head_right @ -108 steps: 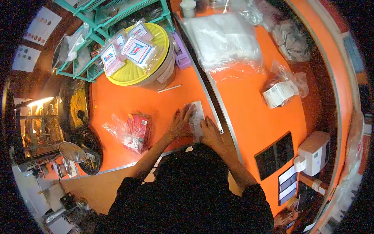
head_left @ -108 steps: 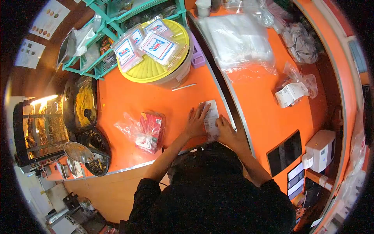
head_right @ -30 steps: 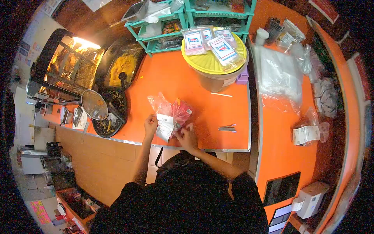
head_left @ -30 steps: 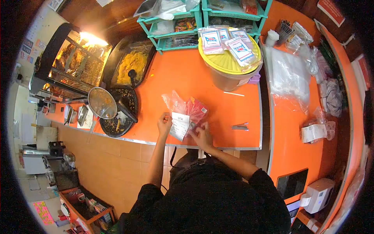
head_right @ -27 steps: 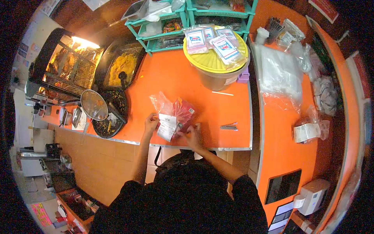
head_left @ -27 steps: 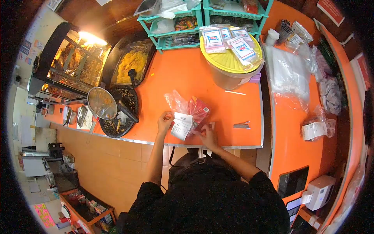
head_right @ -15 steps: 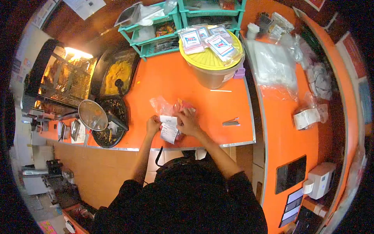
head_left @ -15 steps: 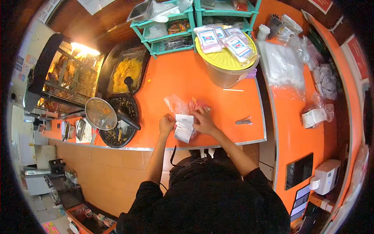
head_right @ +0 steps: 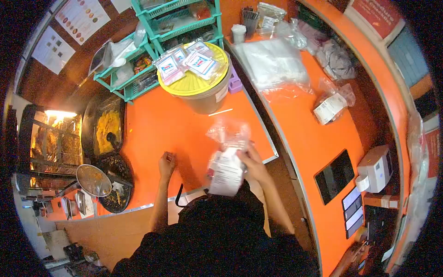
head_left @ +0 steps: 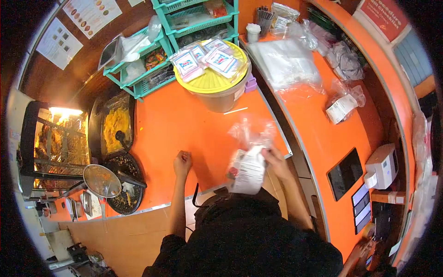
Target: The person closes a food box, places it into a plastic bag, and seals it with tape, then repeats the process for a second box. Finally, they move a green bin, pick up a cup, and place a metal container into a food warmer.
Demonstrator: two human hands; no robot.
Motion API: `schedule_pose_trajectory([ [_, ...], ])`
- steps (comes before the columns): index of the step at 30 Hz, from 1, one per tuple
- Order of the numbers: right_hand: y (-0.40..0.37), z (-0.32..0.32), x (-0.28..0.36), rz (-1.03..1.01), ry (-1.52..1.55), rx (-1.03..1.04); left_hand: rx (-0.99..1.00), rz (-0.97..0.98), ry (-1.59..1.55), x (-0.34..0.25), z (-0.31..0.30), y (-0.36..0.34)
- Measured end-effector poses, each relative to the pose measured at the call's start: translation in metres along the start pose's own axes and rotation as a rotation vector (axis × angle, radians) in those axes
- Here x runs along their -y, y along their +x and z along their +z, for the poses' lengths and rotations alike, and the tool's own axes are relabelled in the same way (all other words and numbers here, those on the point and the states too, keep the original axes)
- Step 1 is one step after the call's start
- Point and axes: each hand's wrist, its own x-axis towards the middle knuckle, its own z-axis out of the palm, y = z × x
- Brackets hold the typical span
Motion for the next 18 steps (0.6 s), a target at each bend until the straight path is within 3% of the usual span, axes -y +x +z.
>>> schedule_pose_trajectory([
  [1,-0.012,-0.023,0.017,-0.114,-0.023,-0.097,-0.007,-0.003,-0.006,-0.006,0.007,0.001],
  [2,-0.024,-0.069,0.007,-0.03,-0.006,-0.133,0.015,0.028,-0.037,-0.011,0.014,0.002],
  [3,-0.038,-0.07,0.038,-0.093,0.244,-0.303,0.033,0.06,-0.069,-0.016,0.02,0.004],
  [4,-0.048,-0.109,0.035,-0.066,0.198,-0.464,0.018,0.056,-0.075,-0.021,0.027,0.005],
  [7,-0.053,-0.171,0.062,-0.193,-0.085,-0.769,0.114,0.043,-0.058,-0.037,0.042,0.004],
  [8,-0.053,-0.229,0.034,-0.297,-0.282,-0.676,0.124,0.077,-0.051,-0.044,0.046,0.003],
  [9,-0.048,-0.243,0.038,-0.342,-0.444,-0.788,0.131,0.11,-0.042,-0.048,0.049,0.0],
  [11,-0.034,-0.311,0.021,-0.189,-0.416,-0.787,0.13,0.105,-0.071,-0.045,0.06,-0.005],
  [13,-0.018,-0.364,-0.002,-0.265,-1.034,-1.047,0.122,0.094,-0.097,-0.049,0.06,-0.009],
  [15,-0.001,-0.367,0.018,-0.3,-1.151,-1.298,0.183,0.119,-0.065,-0.062,0.049,-0.015],
  [17,0.016,-0.27,0.078,-0.304,-1.209,-1.489,0.181,0.046,-0.082,-0.056,0.048,-0.023],
  [18,0.032,-0.251,0.08,-0.387,-1.288,-1.512,0.214,-0.009,-0.104,-0.052,0.049,-0.029],
])
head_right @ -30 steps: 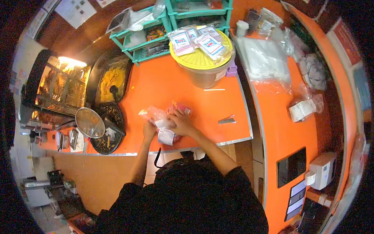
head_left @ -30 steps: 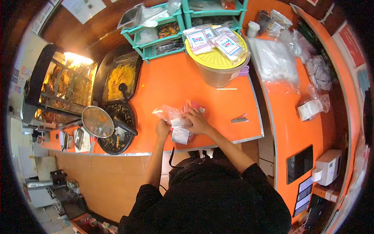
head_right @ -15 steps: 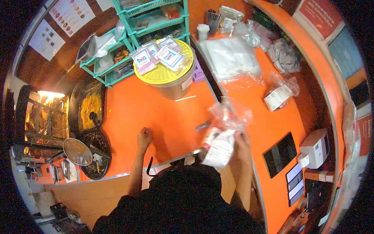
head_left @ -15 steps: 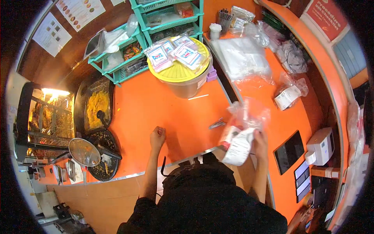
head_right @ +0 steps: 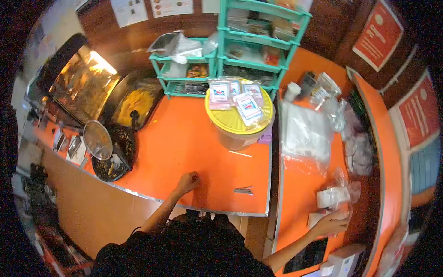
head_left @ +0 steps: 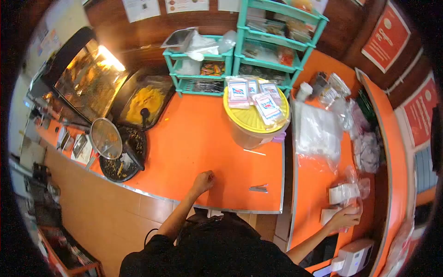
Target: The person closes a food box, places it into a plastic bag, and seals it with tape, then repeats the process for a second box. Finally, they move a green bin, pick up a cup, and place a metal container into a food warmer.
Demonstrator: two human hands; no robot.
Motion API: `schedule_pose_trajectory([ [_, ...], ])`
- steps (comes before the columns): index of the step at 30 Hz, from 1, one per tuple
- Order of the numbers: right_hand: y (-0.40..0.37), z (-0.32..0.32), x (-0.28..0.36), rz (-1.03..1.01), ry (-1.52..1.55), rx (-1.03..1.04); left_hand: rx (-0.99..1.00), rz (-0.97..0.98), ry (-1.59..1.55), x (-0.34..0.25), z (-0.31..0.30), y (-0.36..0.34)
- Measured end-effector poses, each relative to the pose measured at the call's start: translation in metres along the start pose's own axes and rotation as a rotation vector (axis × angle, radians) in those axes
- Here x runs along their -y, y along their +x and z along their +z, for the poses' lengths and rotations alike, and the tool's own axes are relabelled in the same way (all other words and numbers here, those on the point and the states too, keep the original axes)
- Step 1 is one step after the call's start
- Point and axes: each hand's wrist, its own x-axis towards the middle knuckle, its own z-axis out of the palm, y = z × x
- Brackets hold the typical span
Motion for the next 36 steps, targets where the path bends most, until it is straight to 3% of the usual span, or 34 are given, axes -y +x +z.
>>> schedule_pose_trajectory([
  [2,-0.002,0.036,0.029,-0.253,0.144,-0.214,-0.055,-0.034,-0.011,0.008,0.003,-0.013],
  [3,-0.011,0.057,0.054,-0.284,0.198,-0.197,-0.058,-0.04,-0.01,0.012,0.003,-0.022],
  [5,-0.048,0.076,0.114,-0.45,0.669,0.173,-0.091,-0.093,-0.029,0.017,-0.001,-0.04],
  [7,-0.104,0.058,0.192,-0.425,1.016,0.615,-0.115,-0.14,-0.048,0.024,-0.008,-0.062],
  [9,-0.156,0.03,0.255,-0.776,1.079,0.751,-0.135,-0.127,-0.054,0.033,-0.018,-0.084],
  [11,-0.221,-0.007,0.297,-0.82,1.253,1.084,-0.182,-0.185,-0.091,0.052,-0.026,-0.107],
  [17,-0.384,-0.148,0.344,-1.267,1.339,1.778,-0.361,-0.255,-0.214,0.101,-0.07,-0.172],
  [20,-0.444,-0.204,0.348,-1.528,1.31,1.829,-0.493,-0.221,-0.307,0.141,-0.084,-0.205],
  [22,-0.485,-0.226,0.348,-1.575,1.35,1.91,-0.608,-0.169,-0.353,0.166,-0.1,-0.228],
  [23,-0.499,-0.237,0.352,-1.583,1.377,1.998,-0.606,-0.26,-0.252,0.168,-0.116,-0.246],
  [24,-0.513,-0.245,0.356,-1.651,1.372,1.952,-0.595,-0.359,-0.157,0.168,-0.13,-0.262],
  [26,-0.538,-0.256,0.366,-1.697,1.301,1.977,-0.578,-0.472,-0.246,0.186,-0.147,-0.291],
  [27,-0.552,-0.26,0.374,-1.698,1.238,1.984,-0.53,-0.561,-0.321,0.194,-0.157,-0.304],
  [28,-0.566,-0.262,0.382,-1.701,1.238,2.001,-0.651,-0.508,-0.304,0.195,-0.168,-0.317],
  [31,-0.596,-0.261,0.41,-1.526,1.357,1.817,-0.718,-0.567,-0.301,0.197,-0.206,-0.349],
  [35,-0.606,-0.261,0.458,-1.363,1.274,1.735,-0.703,-0.699,-0.396,0.246,-0.23,-0.369],
  [36,-0.608,-0.258,0.468,-1.341,1.237,1.716,-0.735,-0.635,-0.418,0.255,-0.237,-0.373],
])
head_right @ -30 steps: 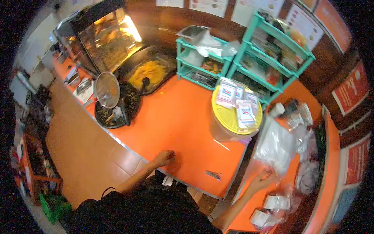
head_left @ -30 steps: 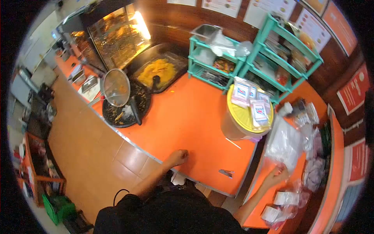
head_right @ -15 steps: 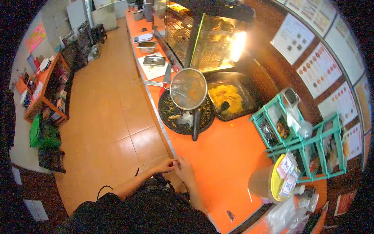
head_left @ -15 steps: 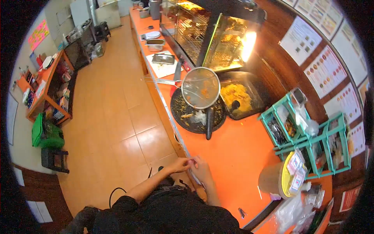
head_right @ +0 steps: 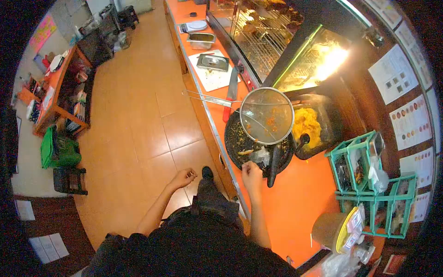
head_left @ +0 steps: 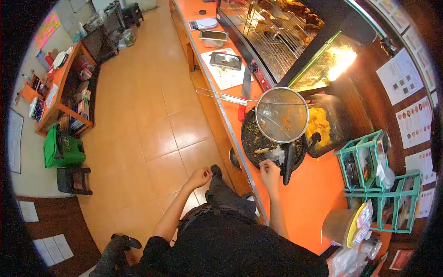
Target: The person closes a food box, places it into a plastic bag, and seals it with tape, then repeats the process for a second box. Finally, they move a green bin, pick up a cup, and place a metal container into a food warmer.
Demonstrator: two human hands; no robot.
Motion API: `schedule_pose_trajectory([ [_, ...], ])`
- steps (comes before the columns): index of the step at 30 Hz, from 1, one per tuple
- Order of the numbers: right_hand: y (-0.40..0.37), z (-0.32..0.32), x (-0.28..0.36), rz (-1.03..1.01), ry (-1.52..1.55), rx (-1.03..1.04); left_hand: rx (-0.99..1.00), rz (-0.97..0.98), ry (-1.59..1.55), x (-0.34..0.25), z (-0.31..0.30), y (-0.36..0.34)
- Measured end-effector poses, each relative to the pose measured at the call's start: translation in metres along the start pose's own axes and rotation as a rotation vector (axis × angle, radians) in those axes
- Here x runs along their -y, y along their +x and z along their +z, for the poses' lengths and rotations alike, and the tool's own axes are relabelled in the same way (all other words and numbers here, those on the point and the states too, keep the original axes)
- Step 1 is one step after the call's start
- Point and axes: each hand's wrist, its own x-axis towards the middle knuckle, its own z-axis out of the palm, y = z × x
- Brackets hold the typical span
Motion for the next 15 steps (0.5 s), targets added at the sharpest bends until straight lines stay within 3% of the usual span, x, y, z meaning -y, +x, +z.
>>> schedule_pose_trajectory([
  [1,0.009,-0.01,0.016,0.108,0.017,-0.003,0.025,-0.013,-0.001,0.008,-0.007,0.01],
  [3,0.03,-0.01,-0.001,0.042,-0.174,-0.107,0.009,-0.036,0.082,0.027,-0.021,0.03],
  [7,0.091,0.003,0.034,0.221,-0.051,-0.149,0.078,-0.149,0.24,0.058,-0.055,0.067],
  [11,0.166,0.06,0.059,0.082,0.006,-0.116,0.281,-0.232,0.41,0.083,-0.101,0.093],
  [13,0.202,0.098,0.082,0.041,0.095,-0.114,0.276,-0.267,0.43,0.123,-0.118,0.104],
  [15,0.234,0.139,0.105,-0.116,0.176,0.022,0.219,-0.345,0.371,0.135,-0.146,0.109],
])
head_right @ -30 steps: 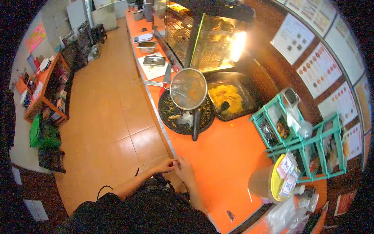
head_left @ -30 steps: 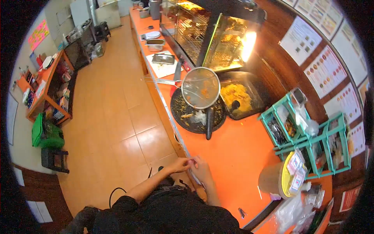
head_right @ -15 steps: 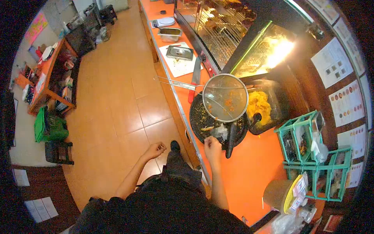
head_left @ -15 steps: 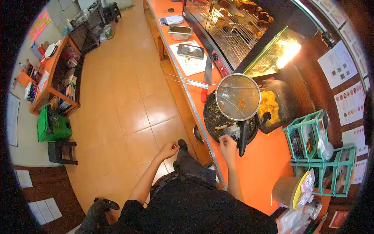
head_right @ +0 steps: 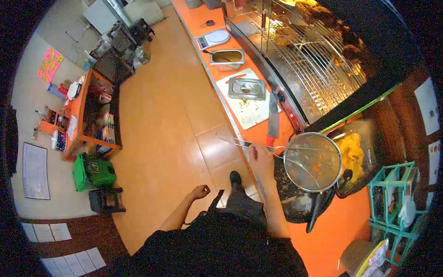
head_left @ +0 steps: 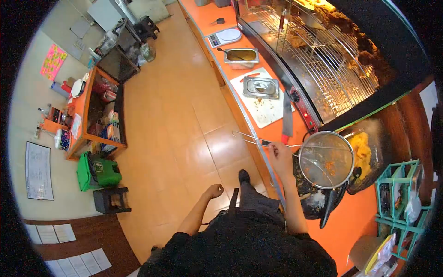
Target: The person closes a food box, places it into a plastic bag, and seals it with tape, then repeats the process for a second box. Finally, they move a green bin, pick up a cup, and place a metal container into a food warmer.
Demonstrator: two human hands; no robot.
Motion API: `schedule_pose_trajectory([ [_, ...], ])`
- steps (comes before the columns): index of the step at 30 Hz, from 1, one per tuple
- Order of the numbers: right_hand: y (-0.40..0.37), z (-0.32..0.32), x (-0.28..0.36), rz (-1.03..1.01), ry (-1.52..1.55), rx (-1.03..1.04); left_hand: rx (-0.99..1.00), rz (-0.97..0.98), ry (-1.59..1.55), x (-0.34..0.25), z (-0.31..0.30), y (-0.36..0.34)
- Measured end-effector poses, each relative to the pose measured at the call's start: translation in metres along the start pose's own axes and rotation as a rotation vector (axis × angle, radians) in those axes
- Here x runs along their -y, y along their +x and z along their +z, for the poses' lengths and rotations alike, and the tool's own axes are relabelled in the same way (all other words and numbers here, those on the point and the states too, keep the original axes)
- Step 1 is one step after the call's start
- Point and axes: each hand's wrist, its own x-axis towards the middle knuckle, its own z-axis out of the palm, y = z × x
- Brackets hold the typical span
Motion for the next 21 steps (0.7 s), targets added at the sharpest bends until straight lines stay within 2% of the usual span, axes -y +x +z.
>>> schedule_pose_trajectory([
  [1,0.015,0.018,0.012,0.005,0.026,-0.009,-0.063,-0.081,0.006,0.012,-0.011,0.0],
  [3,0.045,0.039,0.036,-0.107,-0.032,0.186,-0.173,-0.248,-0.068,0.023,-0.033,-0.005],
  [5,0.077,0.058,0.034,-0.066,0.01,0.211,-0.264,-0.297,-0.262,0.052,-0.041,-0.01],
  [6,0.095,0.067,0.028,-0.023,0.055,0.235,-0.317,-0.242,-0.274,0.082,-0.036,-0.007],
  [7,0.117,0.076,0.014,-0.089,0.041,0.118,-0.359,-0.277,-0.329,0.112,-0.029,-0.003],
  [8,0.141,0.081,-0.003,-0.063,0.032,0.049,-0.306,-0.415,-0.446,0.09,-0.05,-0.02],
  [9,0.166,0.089,-0.023,-0.073,-0.152,-0.03,-0.359,-0.35,-0.461,0.115,-0.042,-0.023],
  [11,0.213,0.095,-0.049,-0.158,-0.303,-0.103,-0.391,-0.409,-0.276,0.129,-0.041,-0.034],
  [12,0.227,0.099,-0.057,-0.153,-0.31,-0.11,-0.333,-0.357,-0.456,0.166,-0.029,-0.033],
  [13,0.242,0.106,-0.069,-0.122,-0.391,-0.108,-0.252,-0.46,-0.354,0.186,-0.022,-0.03],
  [15,0.268,0.124,-0.103,-0.031,-0.451,-0.082,-0.052,-0.326,-0.324,0.196,-0.036,-0.035],
  [16,0.274,0.123,-0.099,-0.031,-0.459,-0.097,-0.049,-0.31,-0.319,0.213,-0.022,-0.022],
  [17,0.277,0.122,-0.091,-0.028,-0.489,-0.046,0.134,-0.701,-0.493,0.214,-0.04,-0.004],
  [18,0.28,0.124,-0.085,-0.023,-0.517,0.004,0.138,-0.687,-0.484,0.224,-0.062,0.008],
  [20,0.289,0.126,-0.1,-0.026,-0.559,0.021,0.126,-0.2,-0.763,0.246,-0.102,0.02],
  [21,0.29,0.125,-0.104,-0.06,-0.584,0.117,0.141,-0.583,-0.461,0.21,-0.14,0.039],
])
